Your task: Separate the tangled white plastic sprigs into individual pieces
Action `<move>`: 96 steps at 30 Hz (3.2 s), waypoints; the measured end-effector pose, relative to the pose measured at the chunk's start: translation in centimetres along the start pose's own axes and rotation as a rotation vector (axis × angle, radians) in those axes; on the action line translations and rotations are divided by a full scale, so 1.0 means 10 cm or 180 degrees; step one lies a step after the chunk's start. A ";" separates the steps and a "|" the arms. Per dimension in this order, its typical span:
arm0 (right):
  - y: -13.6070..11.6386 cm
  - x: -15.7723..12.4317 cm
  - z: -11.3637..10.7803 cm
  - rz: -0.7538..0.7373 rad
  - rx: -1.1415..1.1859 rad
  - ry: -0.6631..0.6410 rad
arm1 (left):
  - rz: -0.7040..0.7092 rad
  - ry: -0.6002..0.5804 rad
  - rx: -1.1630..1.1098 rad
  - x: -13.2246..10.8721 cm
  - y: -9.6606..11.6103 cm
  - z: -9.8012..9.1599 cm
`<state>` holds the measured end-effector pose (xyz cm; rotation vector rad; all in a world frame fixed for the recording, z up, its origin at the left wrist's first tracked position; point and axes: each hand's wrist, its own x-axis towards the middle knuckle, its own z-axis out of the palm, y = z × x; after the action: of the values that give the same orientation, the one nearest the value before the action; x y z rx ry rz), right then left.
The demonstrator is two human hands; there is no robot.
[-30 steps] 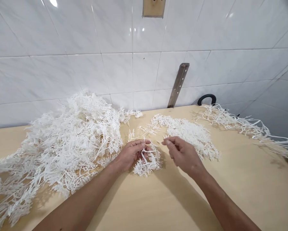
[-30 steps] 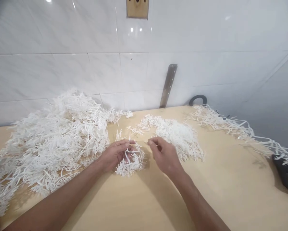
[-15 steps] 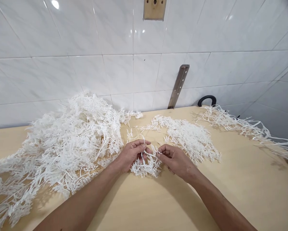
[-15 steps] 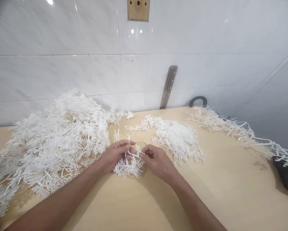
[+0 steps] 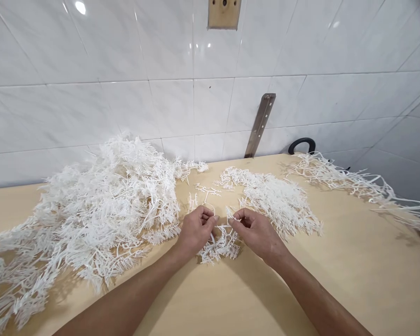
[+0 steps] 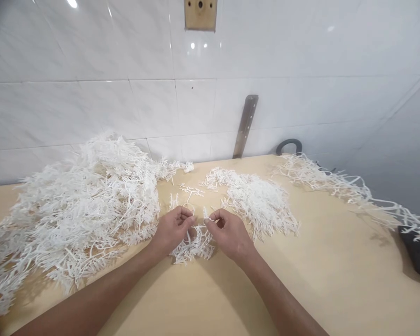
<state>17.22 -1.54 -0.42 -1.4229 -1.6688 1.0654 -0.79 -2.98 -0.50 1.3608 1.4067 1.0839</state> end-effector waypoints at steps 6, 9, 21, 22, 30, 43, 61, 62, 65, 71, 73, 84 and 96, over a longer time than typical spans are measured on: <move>-0.02 -0.02 0.05 -0.0013 0.0026 0.0101 | 0.1583 0.0582 0.1146 -0.07 -0.01 0.00; -0.02 -0.03 0.08 -0.0043 0.0022 0.0116 | 0.1959 0.0450 0.1493 -0.11 0.02 0.01; 0.01 -0.03 0.12 -0.0084 0.0066 0.0238 | 0.1981 0.0087 0.1767 -0.16 0.08 0.04; 0.01 -0.03 0.12 -0.0074 0.0116 0.0219 | 0.1852 0.0010 0.1680 -0.16 0.07 0.04; -0.04 -0.05 0.10 -0.0170 0.0321 -0.0243 | 0.1055 -0.0103 0.1287 -0.16 0.06 0.04; -0.16 -0.10 0.08 -0.0440 0.0260 -0.0385 | 0.0060 -0.0148 0.0054 -0.08 0.04 0.04; -0.07 -0.04 0.07 -0.0095 0.0369 -0.0280 | 0.0622 -0.0252 0.0441 -0.09 0.06 0.05; -0.07 -0.04 0.07 -0.0114 0.0349 -0.0252 | 0.0628 -0.0293 0.0437 -0.10 0.07 0.06; -0.04 -0.02 0.06 -0.0094 0.0394 -0.0037 | 0.0584 -0.0400 0.0361 -0.13 0.11 0.05; -0.07 -0.04 0.09 -0.0287 0.0362 0.0208 | 0.0558 -0.0007 0.0430 -0.12 0.11 0.04; -0.09 -0.06 0.11 -0.0346 0.0367 0.0182 | 0.0471 0.0092 0.0333 -0.11 0.09 0.05; 0.02 -0.04 0.24 -0.0234 0.0398 0.0052 | 0.0024 0.0194 -0.0623 -0.09 0.09 0.06; 0.09 0.04 0.06 -0.0434 0.0102 -0.0169 | -0.0108 0.0292 -0.1435 0.05 -0.01 -0.06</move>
<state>17.01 -1.15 -1.49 -1.2514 -1.7520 1.0566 -1.41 -2.51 -0.44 0.9687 1.1518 1.3567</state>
